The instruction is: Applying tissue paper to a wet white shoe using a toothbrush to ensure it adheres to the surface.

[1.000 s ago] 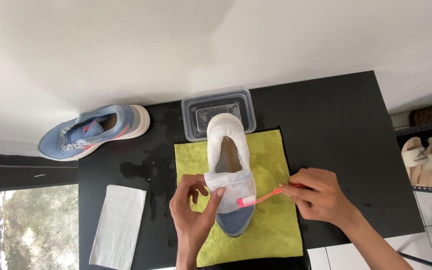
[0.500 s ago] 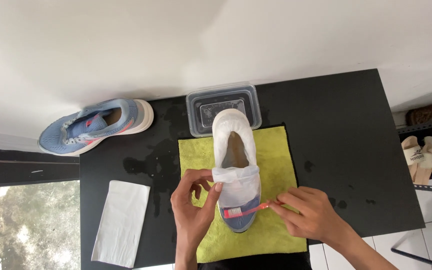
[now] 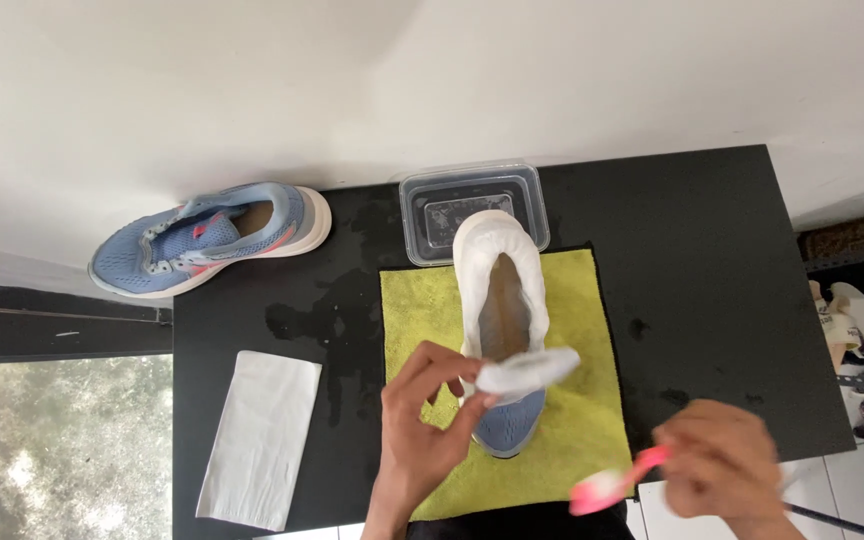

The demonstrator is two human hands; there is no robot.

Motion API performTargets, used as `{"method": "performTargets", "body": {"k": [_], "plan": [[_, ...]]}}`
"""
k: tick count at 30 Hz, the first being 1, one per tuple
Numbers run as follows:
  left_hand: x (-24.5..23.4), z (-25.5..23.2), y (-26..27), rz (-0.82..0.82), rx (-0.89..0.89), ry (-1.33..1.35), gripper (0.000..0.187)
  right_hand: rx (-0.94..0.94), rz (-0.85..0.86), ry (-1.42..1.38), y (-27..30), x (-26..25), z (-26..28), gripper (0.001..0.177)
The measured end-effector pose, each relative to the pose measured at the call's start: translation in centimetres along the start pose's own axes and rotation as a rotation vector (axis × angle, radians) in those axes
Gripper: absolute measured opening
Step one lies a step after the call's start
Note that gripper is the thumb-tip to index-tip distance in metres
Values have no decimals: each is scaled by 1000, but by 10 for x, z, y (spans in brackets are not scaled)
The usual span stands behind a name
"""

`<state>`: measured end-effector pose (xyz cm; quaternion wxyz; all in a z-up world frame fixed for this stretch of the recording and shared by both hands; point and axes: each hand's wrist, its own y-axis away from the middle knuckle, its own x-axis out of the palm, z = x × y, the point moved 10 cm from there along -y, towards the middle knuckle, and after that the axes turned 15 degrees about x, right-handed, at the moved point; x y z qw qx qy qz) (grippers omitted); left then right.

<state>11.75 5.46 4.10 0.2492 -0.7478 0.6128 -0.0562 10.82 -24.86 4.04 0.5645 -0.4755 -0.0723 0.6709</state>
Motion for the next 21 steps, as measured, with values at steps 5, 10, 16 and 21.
{"method": "performTargets", "body": {"k": [5, 10, 16, 21], "plan": [[9, -45, 21, 85, 241, -62, 19, 620, 11, -50, -40, -32, -29, 23], [20, -51, 67, 134, 287, -320, 22, 1021, 519, -46, -21, 6, -57, 26], [26, -35, 96, 85, 249, -464, 21, 999, 770, -52, -7, 47, -50, 28], [25, -37, 92, 104, 214, -314, 16, 475, 771, 24, -30, 60, -3, 35]]}}
